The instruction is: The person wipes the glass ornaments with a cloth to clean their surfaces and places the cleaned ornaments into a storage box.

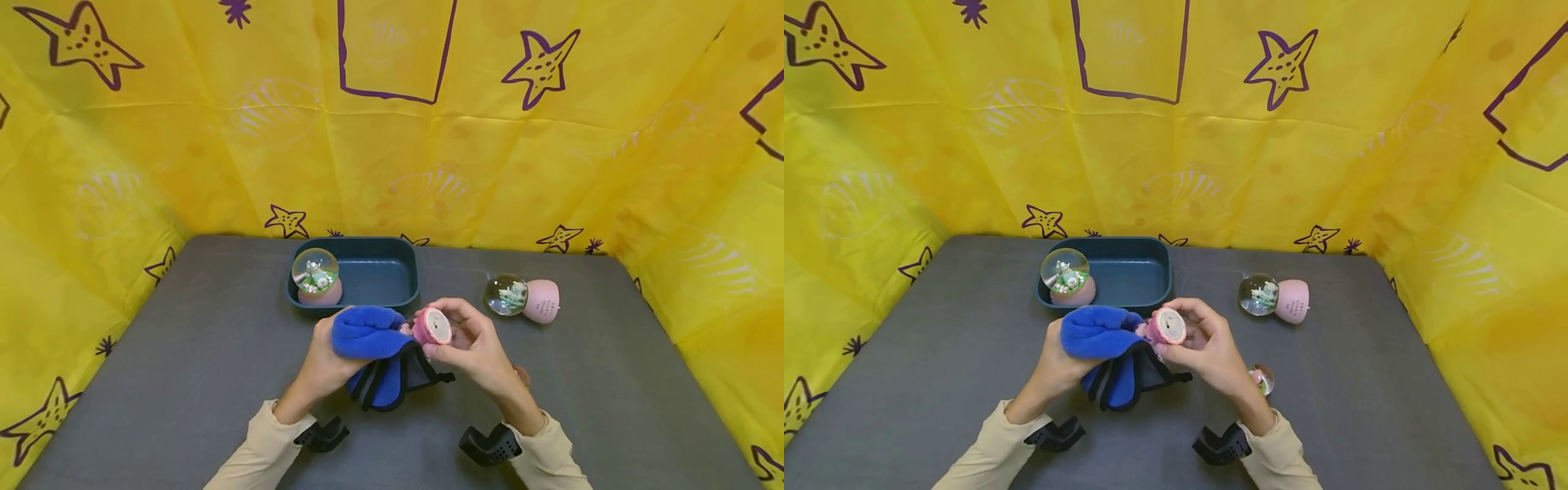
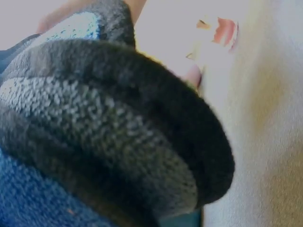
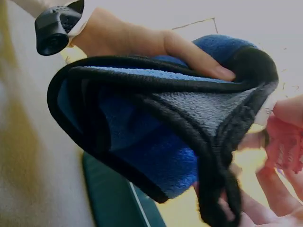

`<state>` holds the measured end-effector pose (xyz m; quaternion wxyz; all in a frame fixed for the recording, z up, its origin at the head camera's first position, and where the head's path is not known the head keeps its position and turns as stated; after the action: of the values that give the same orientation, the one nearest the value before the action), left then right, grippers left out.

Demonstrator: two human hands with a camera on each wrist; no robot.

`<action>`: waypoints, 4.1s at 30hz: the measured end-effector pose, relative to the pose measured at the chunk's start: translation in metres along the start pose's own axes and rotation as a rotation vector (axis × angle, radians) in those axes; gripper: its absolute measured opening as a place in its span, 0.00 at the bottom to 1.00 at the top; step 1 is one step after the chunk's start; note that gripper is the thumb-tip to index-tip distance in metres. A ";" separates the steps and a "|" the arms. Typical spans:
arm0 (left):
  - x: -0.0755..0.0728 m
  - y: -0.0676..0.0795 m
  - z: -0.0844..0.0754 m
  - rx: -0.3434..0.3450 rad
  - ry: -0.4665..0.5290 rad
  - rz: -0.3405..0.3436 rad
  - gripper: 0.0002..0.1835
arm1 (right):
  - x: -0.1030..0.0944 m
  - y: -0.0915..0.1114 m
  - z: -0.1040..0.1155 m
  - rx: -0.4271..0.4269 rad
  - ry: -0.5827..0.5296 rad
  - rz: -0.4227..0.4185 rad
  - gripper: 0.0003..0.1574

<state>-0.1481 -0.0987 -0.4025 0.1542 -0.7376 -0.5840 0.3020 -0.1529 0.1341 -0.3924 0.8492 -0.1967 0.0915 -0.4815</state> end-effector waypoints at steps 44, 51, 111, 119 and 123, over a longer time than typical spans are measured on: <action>-0.002 -0.002 -0.005 -0.016 -0.014 -0.020 0.23 | 0.010 0.001 0.002 -0.081 0.406 0.052 0.33; -0.005 -0.003 -0.007 -0.043 0.066 0.114 0.28 | 0.006 0.001 0.006 -0.092 0.302 0.023 0.33; -0.002 -0.006 -0.009 0.155 0.138 0.101 0.30 | 0.008 0.001 0.001 -0.053 0.247 0.073 0.32; -0.005 -0.003 -0.007 0.054 0.102 0.055 0.34 | 0.011 0.000 0.002 -0.205 0.168 0.137 0.33; -0.004 -0.003 -0.007 0.134 0.140 0.081 0.34 | 0.011 0.000 0.004 -0.150 0.163 0.116 0.32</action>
<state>-0.1463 -0.1007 -0.3939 0.2314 -0.7679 -0.5199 0.2941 -0.1458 0.1262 -0.3882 0.8483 -0.2141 0.2070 -0.4378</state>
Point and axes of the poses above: each hand's wrist, its own y-axis away from the middle knuckle, its own x-axis out of the palm, z = x × y, the point moved 2 cm from there along -y, towards the middle knuckle, and after that the axes turned 4 degrees about z, right-handed, at the moved point
